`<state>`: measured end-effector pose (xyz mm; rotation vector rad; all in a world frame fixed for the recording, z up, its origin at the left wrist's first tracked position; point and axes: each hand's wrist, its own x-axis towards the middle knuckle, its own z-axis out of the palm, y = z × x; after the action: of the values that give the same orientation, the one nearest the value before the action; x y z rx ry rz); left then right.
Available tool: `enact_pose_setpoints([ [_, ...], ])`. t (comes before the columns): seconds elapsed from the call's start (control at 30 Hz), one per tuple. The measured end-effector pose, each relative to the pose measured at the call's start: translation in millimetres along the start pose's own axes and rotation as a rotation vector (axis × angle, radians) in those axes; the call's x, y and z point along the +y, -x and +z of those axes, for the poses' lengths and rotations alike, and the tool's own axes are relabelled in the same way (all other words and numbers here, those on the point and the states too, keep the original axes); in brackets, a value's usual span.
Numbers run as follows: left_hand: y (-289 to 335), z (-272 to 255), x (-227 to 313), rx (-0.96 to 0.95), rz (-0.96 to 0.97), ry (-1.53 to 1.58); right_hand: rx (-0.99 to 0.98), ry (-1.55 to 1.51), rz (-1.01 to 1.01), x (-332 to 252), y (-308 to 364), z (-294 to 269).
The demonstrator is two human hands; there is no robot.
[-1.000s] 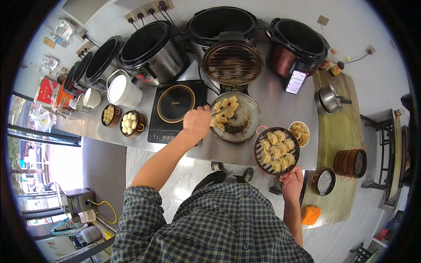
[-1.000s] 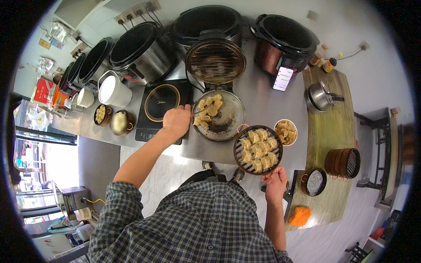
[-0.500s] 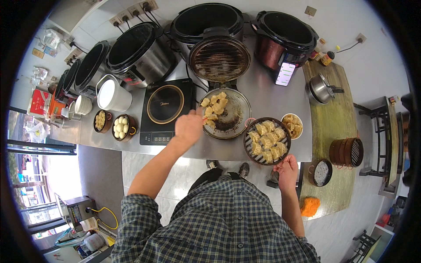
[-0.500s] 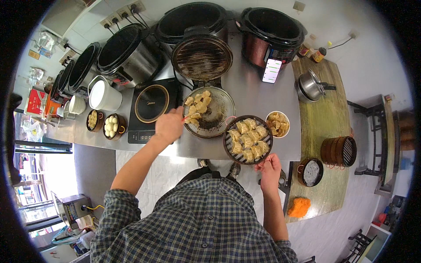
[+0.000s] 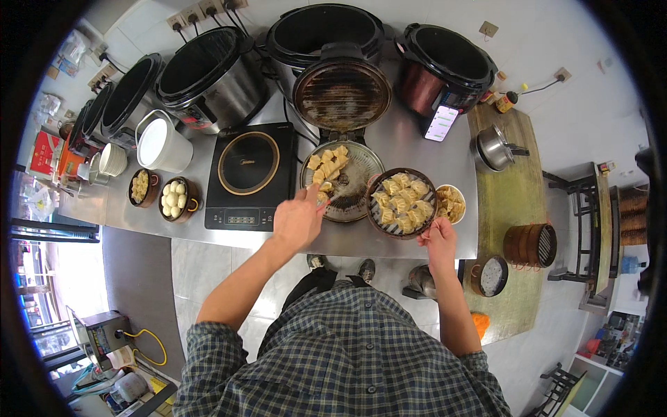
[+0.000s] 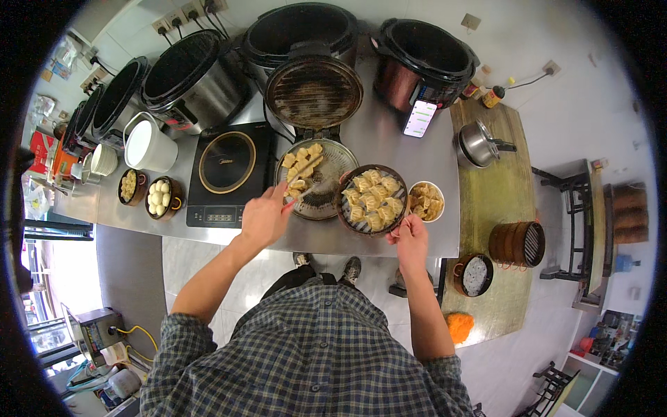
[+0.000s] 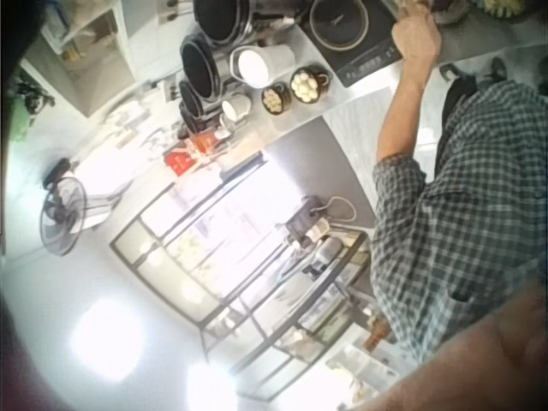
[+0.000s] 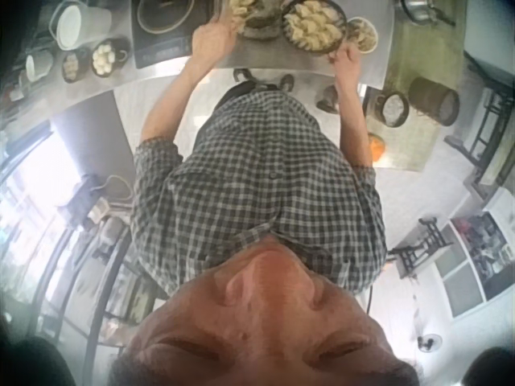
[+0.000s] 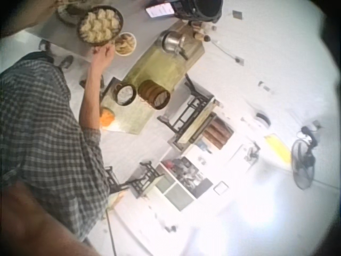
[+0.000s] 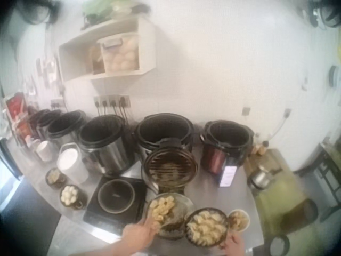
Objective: The person uses tongs to transfer cooked dumplings from a metal tray into a paper cup. They then move a bamboo steamer basket and continue transferring dumplings from the tray into the steamer basket.
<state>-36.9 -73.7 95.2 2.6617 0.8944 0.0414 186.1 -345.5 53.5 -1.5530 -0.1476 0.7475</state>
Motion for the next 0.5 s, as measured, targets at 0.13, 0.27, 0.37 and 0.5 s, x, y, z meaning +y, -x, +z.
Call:
enact_pose_setpoints([
  [0.13,34,-13,24,-0.031,0.139,0.212,0.02,0.21,-0.071,-16,-14,11],
  [0.27,51,-21,28,-0.051,0.23,0.145,-0.023,0.357,-0.097,-33,-29,20],
  [0.37,51,-24,25,-0.004,0.304,0.062,-0.034,0.422,-0.091,-43,-37,25],
  [0.5,51,-15,30,0.001,0.344,-0.009,-0.074,0.434,-0.067,-49,-45,35],
])
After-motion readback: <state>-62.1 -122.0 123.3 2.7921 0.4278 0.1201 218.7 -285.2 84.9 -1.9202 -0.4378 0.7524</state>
